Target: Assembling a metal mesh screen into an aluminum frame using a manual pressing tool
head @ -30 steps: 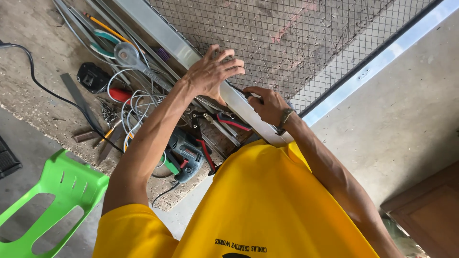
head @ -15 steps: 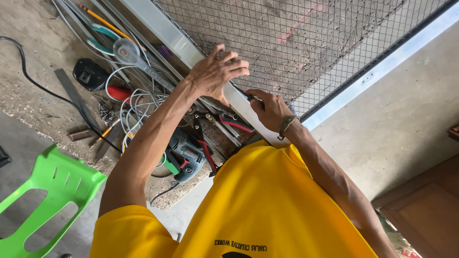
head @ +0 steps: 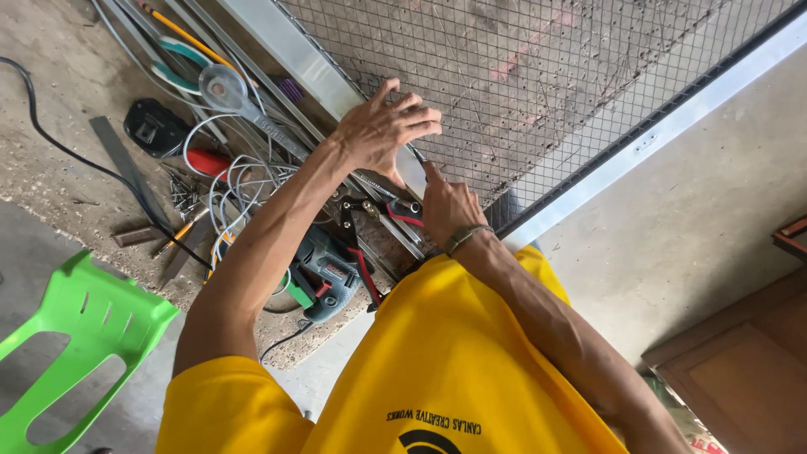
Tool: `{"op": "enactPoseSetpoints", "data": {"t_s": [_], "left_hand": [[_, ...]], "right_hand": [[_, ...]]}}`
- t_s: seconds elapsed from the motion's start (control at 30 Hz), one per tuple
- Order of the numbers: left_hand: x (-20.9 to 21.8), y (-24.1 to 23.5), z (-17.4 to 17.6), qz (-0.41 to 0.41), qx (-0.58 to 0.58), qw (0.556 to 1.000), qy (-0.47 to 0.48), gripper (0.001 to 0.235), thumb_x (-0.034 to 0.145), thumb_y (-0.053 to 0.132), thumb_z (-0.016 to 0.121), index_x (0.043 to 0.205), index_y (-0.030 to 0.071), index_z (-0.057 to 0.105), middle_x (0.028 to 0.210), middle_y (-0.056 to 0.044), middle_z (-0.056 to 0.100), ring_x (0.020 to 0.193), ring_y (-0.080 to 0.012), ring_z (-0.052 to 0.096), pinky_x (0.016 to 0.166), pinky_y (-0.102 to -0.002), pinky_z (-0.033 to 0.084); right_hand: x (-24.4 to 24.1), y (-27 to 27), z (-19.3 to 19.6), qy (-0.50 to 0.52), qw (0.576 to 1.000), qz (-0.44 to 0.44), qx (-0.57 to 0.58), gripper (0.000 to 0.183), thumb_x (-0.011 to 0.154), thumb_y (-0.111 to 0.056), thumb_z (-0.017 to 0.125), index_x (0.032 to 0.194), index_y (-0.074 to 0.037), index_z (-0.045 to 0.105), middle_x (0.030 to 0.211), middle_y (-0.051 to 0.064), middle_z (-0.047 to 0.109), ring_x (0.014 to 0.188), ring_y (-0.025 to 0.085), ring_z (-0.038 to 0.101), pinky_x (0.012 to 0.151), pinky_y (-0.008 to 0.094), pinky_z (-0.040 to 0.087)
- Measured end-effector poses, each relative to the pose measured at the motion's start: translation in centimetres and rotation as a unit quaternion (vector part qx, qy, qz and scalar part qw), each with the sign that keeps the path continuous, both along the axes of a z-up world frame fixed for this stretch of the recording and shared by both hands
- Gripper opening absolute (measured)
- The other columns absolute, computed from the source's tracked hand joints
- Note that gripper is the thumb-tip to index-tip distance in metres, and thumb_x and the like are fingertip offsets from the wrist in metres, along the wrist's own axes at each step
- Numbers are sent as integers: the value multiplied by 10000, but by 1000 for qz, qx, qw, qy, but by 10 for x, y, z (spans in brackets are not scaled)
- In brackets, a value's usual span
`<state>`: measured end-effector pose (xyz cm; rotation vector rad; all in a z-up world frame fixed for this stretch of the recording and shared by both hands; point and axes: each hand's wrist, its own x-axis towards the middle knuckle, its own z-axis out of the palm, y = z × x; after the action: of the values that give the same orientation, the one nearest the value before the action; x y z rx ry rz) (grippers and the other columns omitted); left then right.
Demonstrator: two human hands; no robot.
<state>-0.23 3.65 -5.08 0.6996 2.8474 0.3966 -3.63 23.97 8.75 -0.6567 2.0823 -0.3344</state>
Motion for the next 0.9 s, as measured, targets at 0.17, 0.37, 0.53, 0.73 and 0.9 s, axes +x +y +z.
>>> {"op": "enactPoseSetpoints", "data": {"t_s": [0.17, 0.37, 0.53, 0.73, 0.9], "left_hand": [[-2, -1, 15, 7, 0, 1000, -16, 1321, 523, 1023, 661, 1547, 222, 427, 1596, -75, 434, 1351, -361, 472, 1149, -665, 265], [1, -1, 10, 3, -8, 1000, 19, 1335, 512, 1063, 624, 1531, 215, 471, 1571, -56, 460, 1319, -342, 482, 1134, -643, 286], [5, 2, 29, 5, -19, 999, 41, 1341, 500, 1034, 661, 1553, 235, 429, 1570, -71, 428, 1335, -331, 471, 1129, -628, 313], [4, 30, 60, -15, 16, 1000, -9, 1134, 649, 901, 709, 1537, 238, 468, 1577, -42, 445, 1474, -313, 333, 1241, -595, 167], [3, 43, 50, 4, 28, 999, -29, 1080, 610, 787, 811, 1515, 291, 495, 1561, -35, 462, 1481, -323, 337, 1244, -614, 172]], "right_hand": [[-21, 19, 15, -49, 997, -13, -54, 471, 1042, -132, 367, 1482, -97, 533, 611, 74, 652, 443, 197, 575, 447, 374, 509], [-31, 57, 26, -33, 997, -23, -73, 491, 990, -176, 428, 1450, -135, 594, 643, 132, 629, 503, 290, 532, 557, 455, 412], [-28, 82, 28, -59, 996, -55, -45, 488, 985, -215, 450, 1446, -169, 606, 529, 82, 532, 495, 243, 476, 578, 419, 419], [-19, 115, 3, -51, 993, -86, -68, 486, 987, -256, 529, 1459, -362, 579, 730, 204, 696, 675, 426, 685, 696, 512, 546], [-25, 139, 8, -39, 992, -94, -75, 490, 993, -269, 533, 1474, -358, 563, 943, 261, 730, 853, 534, 685, 788, 604, 539]]}}
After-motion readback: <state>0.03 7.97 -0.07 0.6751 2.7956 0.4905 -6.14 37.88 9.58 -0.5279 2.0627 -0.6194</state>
